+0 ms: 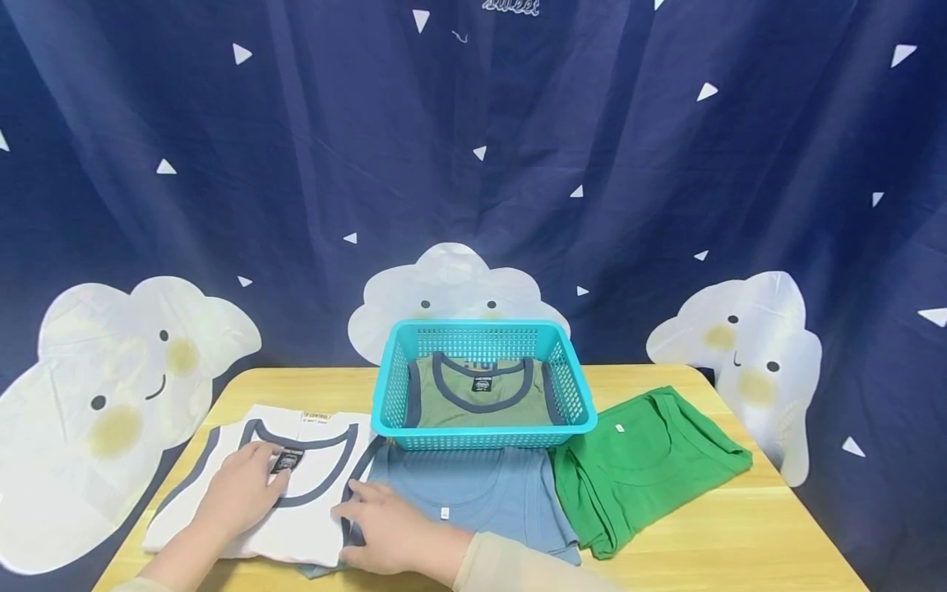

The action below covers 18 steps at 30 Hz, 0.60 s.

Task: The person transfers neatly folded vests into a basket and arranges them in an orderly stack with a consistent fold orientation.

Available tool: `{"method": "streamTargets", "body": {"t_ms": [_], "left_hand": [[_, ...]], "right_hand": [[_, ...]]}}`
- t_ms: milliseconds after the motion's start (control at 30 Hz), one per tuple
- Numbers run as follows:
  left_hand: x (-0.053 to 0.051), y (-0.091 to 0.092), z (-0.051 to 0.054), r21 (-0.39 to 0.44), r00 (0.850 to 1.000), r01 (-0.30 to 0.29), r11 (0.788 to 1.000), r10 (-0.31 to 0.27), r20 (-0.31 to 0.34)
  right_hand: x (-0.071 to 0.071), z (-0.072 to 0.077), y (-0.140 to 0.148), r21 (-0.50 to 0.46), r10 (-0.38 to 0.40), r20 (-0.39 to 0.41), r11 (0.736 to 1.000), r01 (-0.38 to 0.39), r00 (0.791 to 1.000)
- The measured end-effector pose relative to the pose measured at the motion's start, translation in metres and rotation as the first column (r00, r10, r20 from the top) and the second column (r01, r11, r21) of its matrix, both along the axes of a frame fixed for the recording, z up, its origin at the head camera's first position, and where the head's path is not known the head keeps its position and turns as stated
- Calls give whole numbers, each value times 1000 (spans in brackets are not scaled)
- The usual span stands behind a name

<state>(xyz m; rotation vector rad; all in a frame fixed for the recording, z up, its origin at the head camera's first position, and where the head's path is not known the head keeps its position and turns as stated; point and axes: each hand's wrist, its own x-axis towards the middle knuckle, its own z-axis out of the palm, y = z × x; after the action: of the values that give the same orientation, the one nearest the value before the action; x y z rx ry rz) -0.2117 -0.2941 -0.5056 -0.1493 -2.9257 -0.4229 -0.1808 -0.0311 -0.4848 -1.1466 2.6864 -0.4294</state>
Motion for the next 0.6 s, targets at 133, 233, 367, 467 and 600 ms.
{"method": "streamTargets", "body": {"t_ms": [133, 233, 367, 467, 600], "left_hand": [[0, -5, -3, -10, 999, -22, 1000, 22, 27], [1, -5, -2, -21, 997, -32, 999, 33, 66], [4, -4, 2, -28, 993, -32, 999, 35, 112], [5, -5, 4, -20, 990, -29, 999, 32, 139], [2, -8, 4, -7, 987, -34, 999, 34, 158]], "right_hand": [[2, -1, -1, 12, -2, 28, 1000, 2, 1000], [2, -1, -2, 22, -4, 44, 1000, 3, 999], [2, -2, -3, 39, -2, 58, 999, 0, 998], [1, -3, -3, 43, -1, 60, 999, -1, 998], [0, -4, -3, 15, -4, 49, 1000, 3, 999]]}}
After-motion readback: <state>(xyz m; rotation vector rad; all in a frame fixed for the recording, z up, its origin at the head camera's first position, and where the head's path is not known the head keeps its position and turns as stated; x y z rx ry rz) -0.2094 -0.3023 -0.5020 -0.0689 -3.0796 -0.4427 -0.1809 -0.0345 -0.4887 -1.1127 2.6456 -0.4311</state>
